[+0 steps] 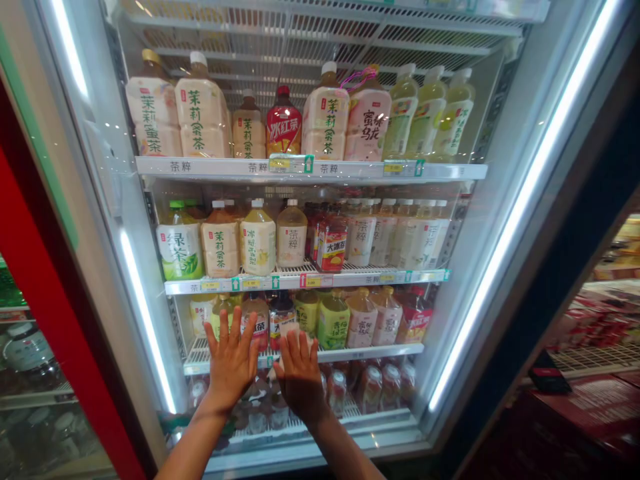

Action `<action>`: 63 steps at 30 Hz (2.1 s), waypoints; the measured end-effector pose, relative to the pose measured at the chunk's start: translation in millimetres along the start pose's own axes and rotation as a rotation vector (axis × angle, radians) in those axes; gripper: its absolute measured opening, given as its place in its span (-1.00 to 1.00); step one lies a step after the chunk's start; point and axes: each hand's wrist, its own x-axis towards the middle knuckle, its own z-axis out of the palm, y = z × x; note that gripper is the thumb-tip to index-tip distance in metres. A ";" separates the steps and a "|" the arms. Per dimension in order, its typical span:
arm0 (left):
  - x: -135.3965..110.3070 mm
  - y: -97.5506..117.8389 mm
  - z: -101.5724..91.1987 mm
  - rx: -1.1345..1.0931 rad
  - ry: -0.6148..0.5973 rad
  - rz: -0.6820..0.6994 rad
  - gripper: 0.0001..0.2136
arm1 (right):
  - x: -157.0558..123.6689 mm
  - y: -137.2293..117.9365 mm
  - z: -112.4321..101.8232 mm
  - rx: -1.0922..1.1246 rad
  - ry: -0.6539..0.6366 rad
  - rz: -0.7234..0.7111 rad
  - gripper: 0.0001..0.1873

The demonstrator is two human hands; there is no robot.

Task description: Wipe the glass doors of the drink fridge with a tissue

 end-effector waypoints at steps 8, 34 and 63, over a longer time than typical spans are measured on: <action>-54.8 23.9 22.3 -0.001 0.026 -0.013 -0.15 | 20.6 14.8 9.4 -0.080 0.000 0.118 -0.18; -70.6 36.6 12.5 -0.076 0.040 -0.049 -0.16 | -29.6 75.6 -11.1 -0.064 0.057 0.287 -0.19; -61.6 -21.8 7.7 -0.024 0.293 -0.325 -0.26 | 138.5 -12.0 -21.1 -0.162 -0.290 -0.905 0.04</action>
